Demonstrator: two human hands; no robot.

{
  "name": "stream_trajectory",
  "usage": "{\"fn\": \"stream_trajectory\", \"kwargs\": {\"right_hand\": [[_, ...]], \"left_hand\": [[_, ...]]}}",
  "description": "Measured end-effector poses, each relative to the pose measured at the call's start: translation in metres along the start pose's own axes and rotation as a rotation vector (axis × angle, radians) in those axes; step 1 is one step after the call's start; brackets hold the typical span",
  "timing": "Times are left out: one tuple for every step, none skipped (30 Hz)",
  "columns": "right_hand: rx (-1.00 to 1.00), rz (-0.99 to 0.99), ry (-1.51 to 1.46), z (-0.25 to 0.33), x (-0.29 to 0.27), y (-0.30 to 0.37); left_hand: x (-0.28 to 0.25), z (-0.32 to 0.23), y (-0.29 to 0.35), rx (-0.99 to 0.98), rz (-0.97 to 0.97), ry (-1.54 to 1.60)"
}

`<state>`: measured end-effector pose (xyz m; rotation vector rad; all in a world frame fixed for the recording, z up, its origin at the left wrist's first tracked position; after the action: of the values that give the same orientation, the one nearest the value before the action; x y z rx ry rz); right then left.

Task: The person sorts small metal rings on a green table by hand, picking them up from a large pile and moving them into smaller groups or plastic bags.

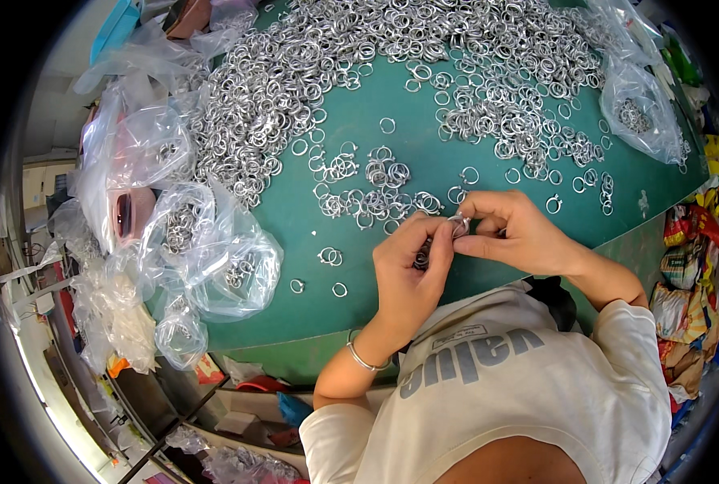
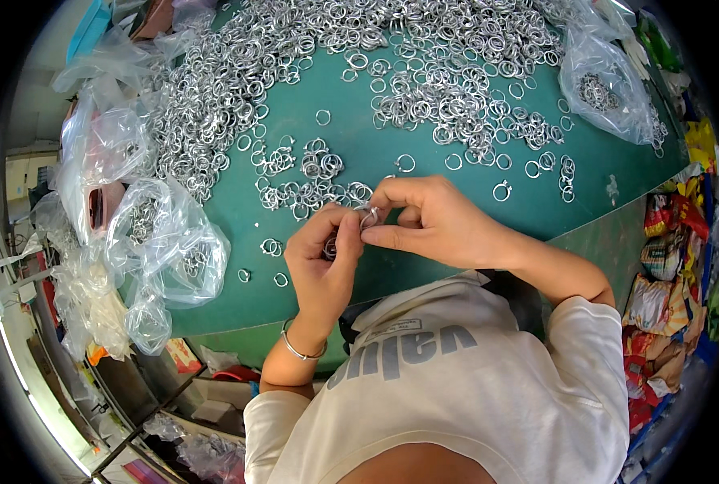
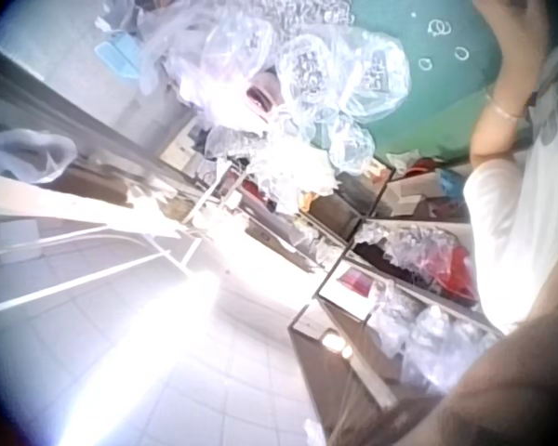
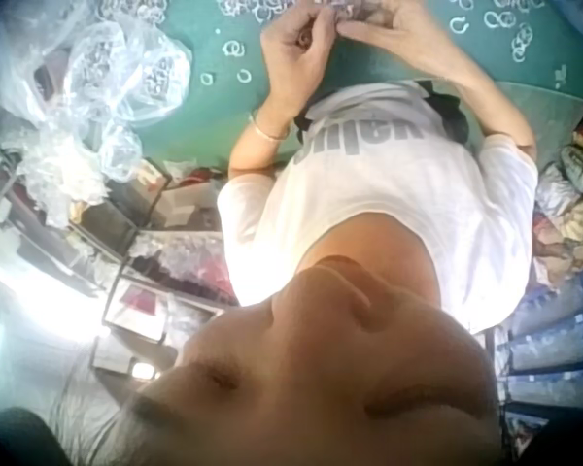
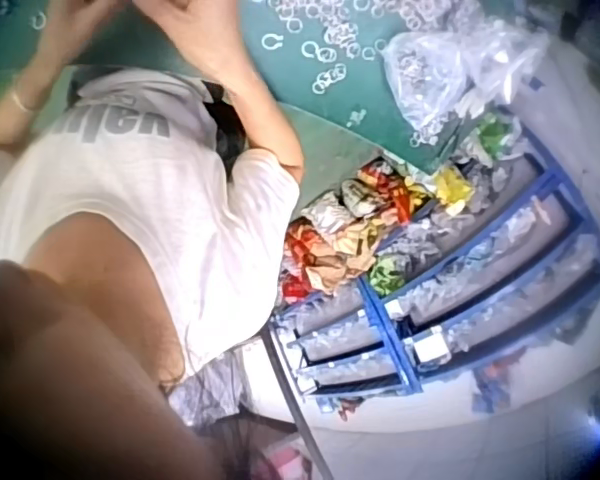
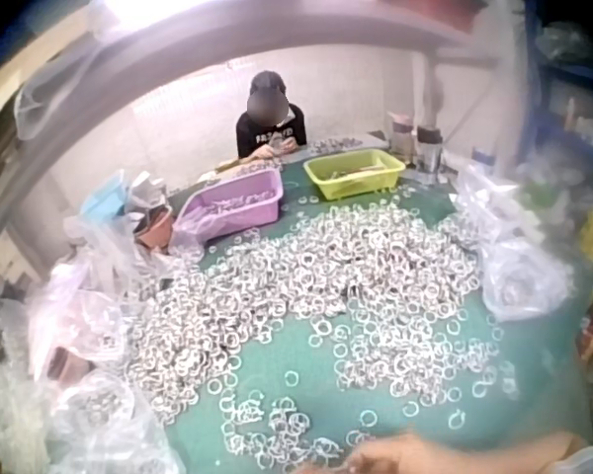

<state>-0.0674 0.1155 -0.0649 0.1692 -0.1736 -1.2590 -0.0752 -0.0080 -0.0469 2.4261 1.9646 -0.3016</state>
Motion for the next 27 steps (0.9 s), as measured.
{"fn": "stream_trajectory", "kwargs": {"right_hand": [[-0.004, 0.012, -0.078, -0.002, 0.001, 0.000], [0.023, 0.056, -0.142, -0.003, 0.003, 0.000], [0.050, 0.099, -0.204, -0.003, 0.003, -0.001], [0.077, 0.142, -0.267, -0.003, 0.004, -0.001], [0.054, 0.101, -0.257, 0.000, 0.001, -0.001], [0.031, 0.063, -0.248, 0.002, -0.001, -0.001], [0.008, 0.025, -0.239, 0.004, -0.003, 0.000], [0.007, 0.006, -0.213, 0.004, -0.003, 0.000], [0.005, -0.014, -0.187, 0.004, -0.004, 0.001], [0.004, -0.035, -0.160, 0.004, -0.005, 0.002], [-0.002, -0.047, -0.128, 0.006, -0.005, 0.003], [-0.007, -0.059, -0.096, 0.010, -0.006, 0.005], [-0.013, -0.071, -0.064, 0.012, -0.006, 0.005], [-0.019, -0.072, -0.059, 0.012, -0.007, 0.006], [-0.026, -0.074, -0.055, 0.012, -0.007, 0.006], [-0.033, -0.075, -0.050, 0.012, -0.007, 0.007], [-0.071, -0.083, 0.054, 0.016, -0.008, 0.008], [-0.109, -0.089, 0.158, 0.021, -0.007, 0.010], [-0.147, -0.095, 0.261, 0.026, -0.007, 0.012], [-0.182, -0.107, 0.273, 0.028, -0.006, 0.012], [-0.217, -0.117, 0.284, 0.029, -0.004, 0.013], [-0.252, -0.127, 0.295, 0.030, -0.002, 0.013], [-0.329, -0.143, 0.340, 0.033, -0.001, 0.014], [-0.406, -0.159, 0.384, 0.035, 0.000, 0.015], [-0.483, -0.176, 0.429, 0.037, 0.001, 0.017], [-0.505, -0.176, 0.440, 0.036, 0.001, 0.017], [-0.527, -0.175, 0.451, 0.036, 0.002, 0.018]], "left_hand": [[0.000, -0.005, 0.000, 0.071, -0.005, -0.050], [-0.001, -0.010, 0.001, 0.140, -0.024, -0.139], [-0.003, -0.017, 0.001, 0.209, -0.043, -0.227], [-0.004, -0.022, 0.003, 0.279, -0.061, -0.315], [-0.003, -0.022, 0.003, 0.281, -0.043, -0.329], [-0.003, -0.023, 0.003, 0.281, -0.027, -0.345], [-0.004, -0.023, 0.003, 0.282, -0.011, -0.362], [-0.003, -0.024, 0.004, 0.289, 0.013, -0.371], [-0.003, -0.025, 0.004, 0.297, 0.038, -0.379], [-0.002, -0.027, 0.004, 0.304, 0.063, -0.387], [-0.003, -0.026, 0.003, 0.286, 0.086, -0.399], [-0.003, -0.026, 0.002, 0.267, 0.107, -0.412], [-0.003, -0.025, 0.002, 0.248, 0.129, -0.424], [-0.002, -0.027, 0.003, 0.261, 0.142, -0.423], [-0.002, -0.029, 0.003, 0.275, 0.156, -0.422], [-0.001, -0.031, 0.004, 0.289, 0.170, -0.421], [0.000, -0.029, 0.003, 0.256, 0.190, -0.398], [0.000, -0.027, 0.003, 0.223, 0.208, -0.376], [0.001, -0.025, 0.002, 0.190, 0.226, -0.353], [0.001, -0.025, 0.001, 0.196, 0.218, -0.317], [0.002, -0.022, 0.001, 0.201, 0.209, -0.281], [0.003, -0.020, 0.001, 0.207, 0.200, -0.245], [0.002, -0.017, 0.002, 0.227, 0.172, -0.223], [0.001, -0.013, 0.003, 0.247, 0.145, -0.200], [0.000, -0.012, 0.003, 0.267, 0.118, -0.177], [0.000, -0.009, 0.003, 0.227, 0.115, -0.124], [-0.001, -0.007, 0.004, 0.187, 0.111, -0.071]]}}
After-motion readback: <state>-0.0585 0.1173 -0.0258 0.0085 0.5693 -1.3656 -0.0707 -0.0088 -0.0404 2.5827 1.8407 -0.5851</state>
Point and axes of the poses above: each hand's wrist, its own y-axis away from the middle knuckle, its own x-axis out of the palm, z = x × y, the point moved 7 cm from there along -y, towards the middle knuckle, and after that the axes turned 4 degrees about -z, right-handed, at the moved point
